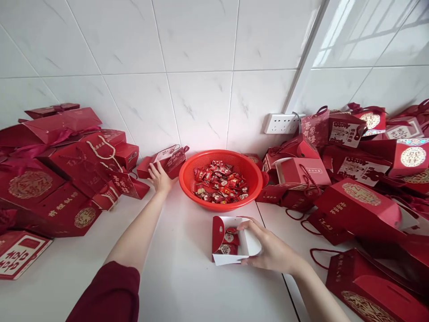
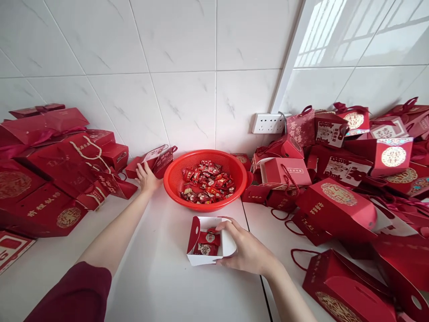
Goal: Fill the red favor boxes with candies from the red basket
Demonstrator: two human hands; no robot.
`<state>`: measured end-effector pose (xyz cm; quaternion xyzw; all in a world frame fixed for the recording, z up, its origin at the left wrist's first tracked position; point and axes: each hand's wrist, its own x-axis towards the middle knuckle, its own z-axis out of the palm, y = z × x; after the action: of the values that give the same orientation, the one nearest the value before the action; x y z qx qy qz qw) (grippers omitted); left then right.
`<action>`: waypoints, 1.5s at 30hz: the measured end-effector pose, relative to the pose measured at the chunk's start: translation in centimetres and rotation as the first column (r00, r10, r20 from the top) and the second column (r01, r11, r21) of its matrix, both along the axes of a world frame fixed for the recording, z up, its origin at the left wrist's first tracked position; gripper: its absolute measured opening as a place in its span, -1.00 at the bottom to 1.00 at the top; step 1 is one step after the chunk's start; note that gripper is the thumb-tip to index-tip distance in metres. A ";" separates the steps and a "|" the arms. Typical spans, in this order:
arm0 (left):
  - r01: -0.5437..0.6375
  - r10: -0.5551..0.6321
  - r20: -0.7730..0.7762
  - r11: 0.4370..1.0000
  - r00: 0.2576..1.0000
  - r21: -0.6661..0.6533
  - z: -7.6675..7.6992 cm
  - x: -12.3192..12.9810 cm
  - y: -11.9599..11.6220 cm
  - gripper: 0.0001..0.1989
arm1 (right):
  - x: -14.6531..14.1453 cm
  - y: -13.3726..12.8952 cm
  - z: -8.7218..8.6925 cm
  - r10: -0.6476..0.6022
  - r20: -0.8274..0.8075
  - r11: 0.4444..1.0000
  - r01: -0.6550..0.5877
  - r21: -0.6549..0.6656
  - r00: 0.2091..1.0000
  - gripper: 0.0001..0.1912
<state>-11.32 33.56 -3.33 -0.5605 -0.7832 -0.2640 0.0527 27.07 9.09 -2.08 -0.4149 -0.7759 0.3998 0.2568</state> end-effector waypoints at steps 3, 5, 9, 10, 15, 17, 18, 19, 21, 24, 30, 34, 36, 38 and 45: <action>0.000 -0.001 0.006 0.998 1.000 0.065 0.3 -0.3 1.0 0.26 | 0.0 0.1 0.0 -0.009 0.018 1.000 0.009 -0.007 1.000 -0.34; 0.002 -0.003 0.015 0.996 1.000 0.090 0.8 -0.4 1.7 0.25 | 0.0 0.2 -0.1 -0.013 0.023 1.000 0.013 0.002 1.000 -0.35; -0.021 0.015 0.055 0.994 0.998 0.105 1.7 -0.5 3.0 0.21 | 0.1 0.3 -0.2 -0.016 0.029 1.000 0.016 0.017 0.999 -0.32; -0.031 0.023 0.080 0.994 0.997 0.105 1.8 -0.6 3.2 0.15 | 0.1 0.3 -0.2 -0.016 0.031 1.000 0.015 0.015 0.999 -0.31; -0.094 0.071 0.207 0.990 0.976 0.102 2.1 -2.0 3.4 -0.20 | 0.0 0.3 0.1 -0.016 0.028 1.000 0.016 0.006 0.999 -0.33; -0.090 0.069 0.205 0.992 0.976 0.092 2.1 -2.4 3.0 -0.28 | 0.1 0.3 0.2 -0.017 0.017 1.000 0.016 0.008 1.000 -0.34; -0.079 0.060 0.203 0.993 0.977 0.087 2.1 -2.6 2.9 -0.32 | 0.1 0.2 0.2 -0.018 0.013 1.000 0.018 0.008 1.000 -0.35; -0.064 0.047 0.200 0.995 0.979 0.081 2.0 -2.7 2.7 -0.35 | 0.1 0.2 0.2 -0.019 0.010 1.000 0.019 0.006 1.000 -0.35; -0.022 0.009 0.193 0.997 0.981 0.068 1.8 -2.6 2.5 -0.40 | 0.1 0.2 0.1 -0.020 0.006 1.000 0.020 0.003 1.000 -0.35; 0.060 -0.066 0.184 0.997 0.981 0.039 1.3 -2.2 2.1 -0.48 | 0.2 0.1 0.1 -0.012 0.001 1.000 0.012 -0.001 1.000 -0.36; 0.216 -0.222 0.125 0.975 0.967 0.059 -0.2 -2.2 -1.0 -0.59 | 0.1 -0.1 0.2 -0.007 -0.017 1.000 0.007 -0.011 1.000 -0.37; 0.263 -0.266 0.057 0.964 0.962 0.046 -0.3 -3.6 -3.0 -0.65 | 0.1 -0.2 0.2 -0.003 -0.014 1.000 0.003 -0.020 1.000 -0.36; 0.242 -0.242 0.014 0.970 0.970 0.001 0.0 -4.2 -2.9 -0.61 | 0.1 -0.2 0.2 -0.002 -0.013 1.000 0.002 -0.023 1.000 -0.37; 0.206 -0.209 -0.035 0.975 0.977 -0.080 0.4 -4.6 -1.9 -0.49 | 0.1 -0.1 0.2 -0.003 -0.009 1.000 0.003 -0.026 1.000 -0.37; -0.008 -0.069 -0.179 0.917 0.981 -0.398 1.5 -4.2 3.7 -0.57 | 0.0 0.0 0.2 -0.014 0.007 0.999 0.014 -0.032 1.000 -0.36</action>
<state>-15.56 37.24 -1.79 -0.5944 -0.8028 -0.0460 0.0081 27.08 9.07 -1.84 -0.4258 -0.7673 0.4089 0.2505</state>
